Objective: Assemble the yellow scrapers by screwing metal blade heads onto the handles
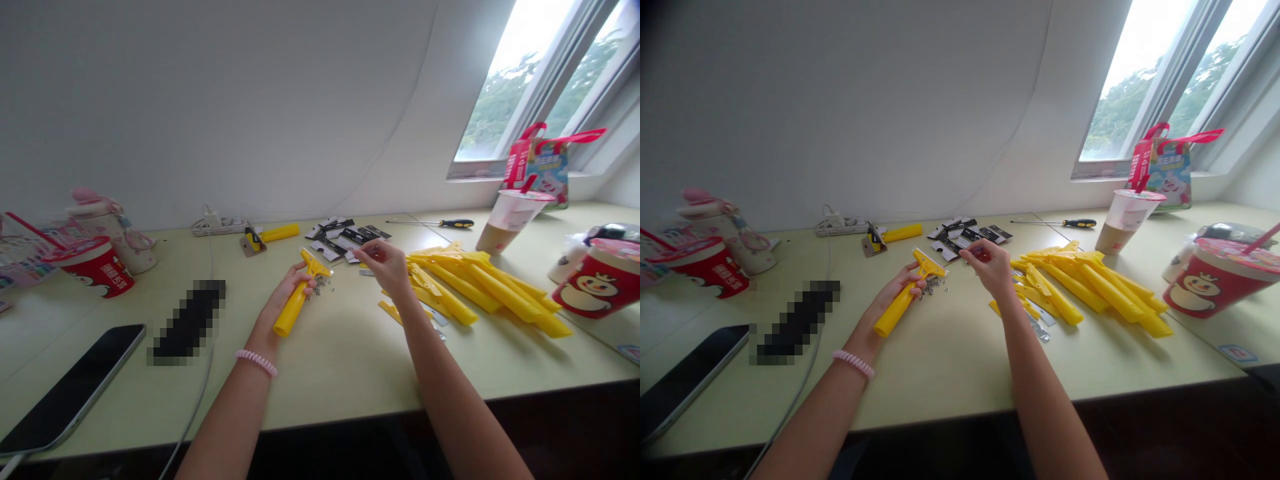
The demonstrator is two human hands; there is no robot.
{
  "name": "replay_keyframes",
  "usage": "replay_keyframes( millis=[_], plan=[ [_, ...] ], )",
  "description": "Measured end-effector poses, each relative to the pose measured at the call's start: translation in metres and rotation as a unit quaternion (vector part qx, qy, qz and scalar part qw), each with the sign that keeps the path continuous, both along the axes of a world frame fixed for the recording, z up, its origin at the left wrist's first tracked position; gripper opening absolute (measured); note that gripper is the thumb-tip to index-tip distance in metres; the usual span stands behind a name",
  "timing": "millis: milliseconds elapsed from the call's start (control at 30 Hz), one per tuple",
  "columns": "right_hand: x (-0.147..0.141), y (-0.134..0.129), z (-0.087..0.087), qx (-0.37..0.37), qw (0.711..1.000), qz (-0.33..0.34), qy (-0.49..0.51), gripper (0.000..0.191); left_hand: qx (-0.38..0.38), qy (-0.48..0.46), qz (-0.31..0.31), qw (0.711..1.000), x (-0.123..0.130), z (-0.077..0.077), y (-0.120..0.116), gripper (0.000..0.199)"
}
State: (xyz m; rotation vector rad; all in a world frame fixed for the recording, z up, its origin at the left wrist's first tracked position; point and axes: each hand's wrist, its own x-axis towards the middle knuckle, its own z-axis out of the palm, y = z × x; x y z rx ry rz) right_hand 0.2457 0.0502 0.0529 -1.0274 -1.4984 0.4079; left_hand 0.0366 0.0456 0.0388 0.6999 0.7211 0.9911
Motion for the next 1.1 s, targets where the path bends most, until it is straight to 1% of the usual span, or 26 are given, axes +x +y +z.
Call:
replay_keyframes(
  millis=[100, 233, 467, 667, 833, 1100],
  plan=[
    [-0.012, -0.004, -0.001, 0.031, 0.999, 0.002, 0.017, 0.024, -0.002, 0.012, 0.003, 1.0, 0.002, 0.002, -0.001, 0.047],
    [-0.024, -0.006, -0.003, 0.051, 0.999, 0.009, -0.004, 0.022, 0.005, 0.043, 0.013, 0.999, 0.005, 0.005, -0.003, 0.048],
    [-0.031, -0.009, -0.003, 0.087, 0.995, 0.015, -0.041, 0.02, 0.005, 0.041, 0.012, 0.999, 0.006, 0.005, -0.003, 0.05],
    [-0.032, -0.009, -0.005, 0.075, 0.996, 0.018, -0.045, 0.022, 0.009, 0.038, 0.01, 0.999, 0.005, 0.007, -0.004, 0.047],
    [-0.032, -0.007, -0.007, 0.06, 0.997, 0.031, -0.03, 0.023, 0.008, 0.028, 0.011, 1.0, 0.005, 0.006, -0.004, 0.048],
    [-0.031, -0.005, -0.009, 0.058, 0.997, 0.046, -0.026, 0.018, 0.005, 0.018, 0.001, 1.0, 0.003, 0.003, -0.002, 0.051]
  ],
)
